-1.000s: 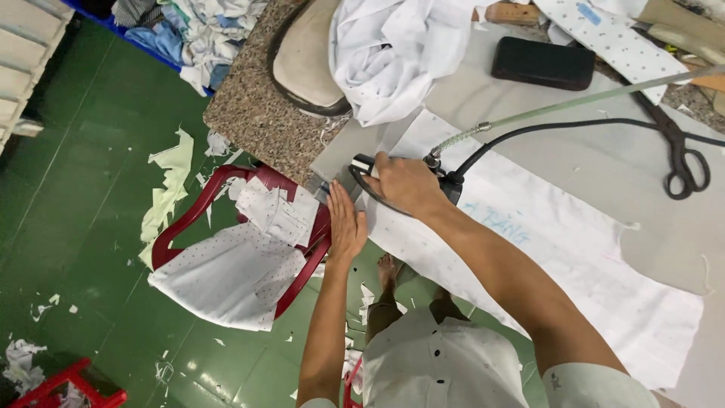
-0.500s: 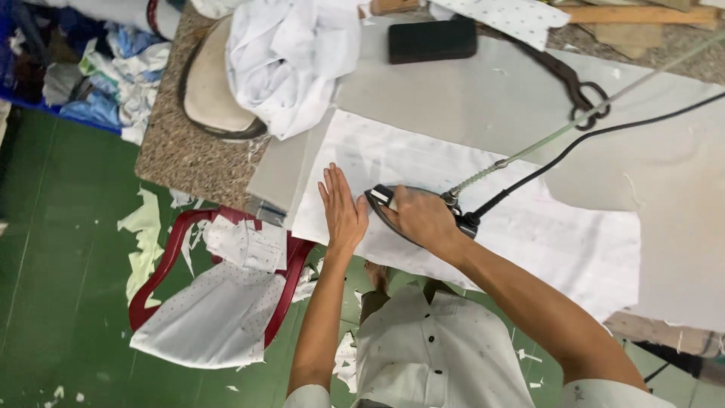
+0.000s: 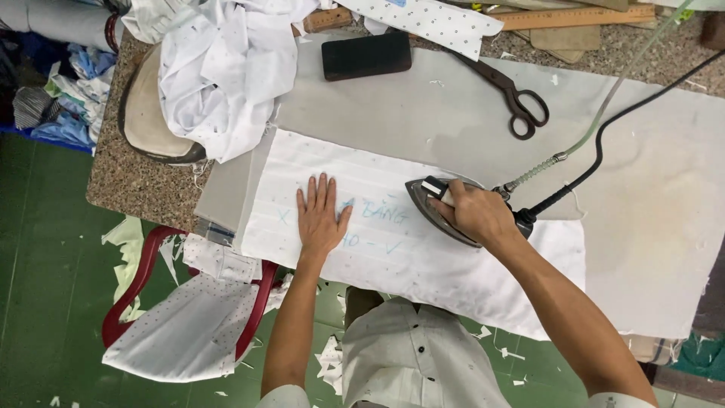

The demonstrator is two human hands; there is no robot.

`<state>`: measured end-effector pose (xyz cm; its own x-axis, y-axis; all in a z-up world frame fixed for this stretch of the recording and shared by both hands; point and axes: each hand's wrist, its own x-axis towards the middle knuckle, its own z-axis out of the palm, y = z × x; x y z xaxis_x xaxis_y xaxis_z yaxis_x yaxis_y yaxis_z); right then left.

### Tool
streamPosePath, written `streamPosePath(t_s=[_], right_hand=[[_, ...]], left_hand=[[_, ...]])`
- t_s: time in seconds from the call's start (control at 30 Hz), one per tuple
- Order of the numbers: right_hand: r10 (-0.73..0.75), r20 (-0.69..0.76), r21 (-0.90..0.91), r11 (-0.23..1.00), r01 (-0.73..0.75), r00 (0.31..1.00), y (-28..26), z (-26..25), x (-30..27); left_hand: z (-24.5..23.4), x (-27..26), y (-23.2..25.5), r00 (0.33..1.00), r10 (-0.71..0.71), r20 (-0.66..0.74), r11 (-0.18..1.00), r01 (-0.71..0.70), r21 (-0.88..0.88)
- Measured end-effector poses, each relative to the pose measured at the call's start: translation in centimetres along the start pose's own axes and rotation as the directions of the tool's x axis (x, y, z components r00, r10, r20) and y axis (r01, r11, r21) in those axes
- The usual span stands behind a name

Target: The person cuts a piece of white patterned fabric using shears, then irons it with a steam iron. They repeatedly smooth the fabric, iron it, and trim the edges with scissors while working at a table.

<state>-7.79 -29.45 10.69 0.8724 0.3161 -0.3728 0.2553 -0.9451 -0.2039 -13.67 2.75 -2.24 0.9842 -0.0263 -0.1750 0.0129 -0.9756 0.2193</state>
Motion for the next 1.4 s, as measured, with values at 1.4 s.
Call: streamPosePath(t_s=[1.4], right_hand=[[-0.050,-0.042,-0.016,0.999,0.049,0.998,-4.2,1.4,9.9]], left_hand=[[-1.3,-7.7,0.8,0.859,0.126,-0.496,0.937,-0.268,-0.226]])
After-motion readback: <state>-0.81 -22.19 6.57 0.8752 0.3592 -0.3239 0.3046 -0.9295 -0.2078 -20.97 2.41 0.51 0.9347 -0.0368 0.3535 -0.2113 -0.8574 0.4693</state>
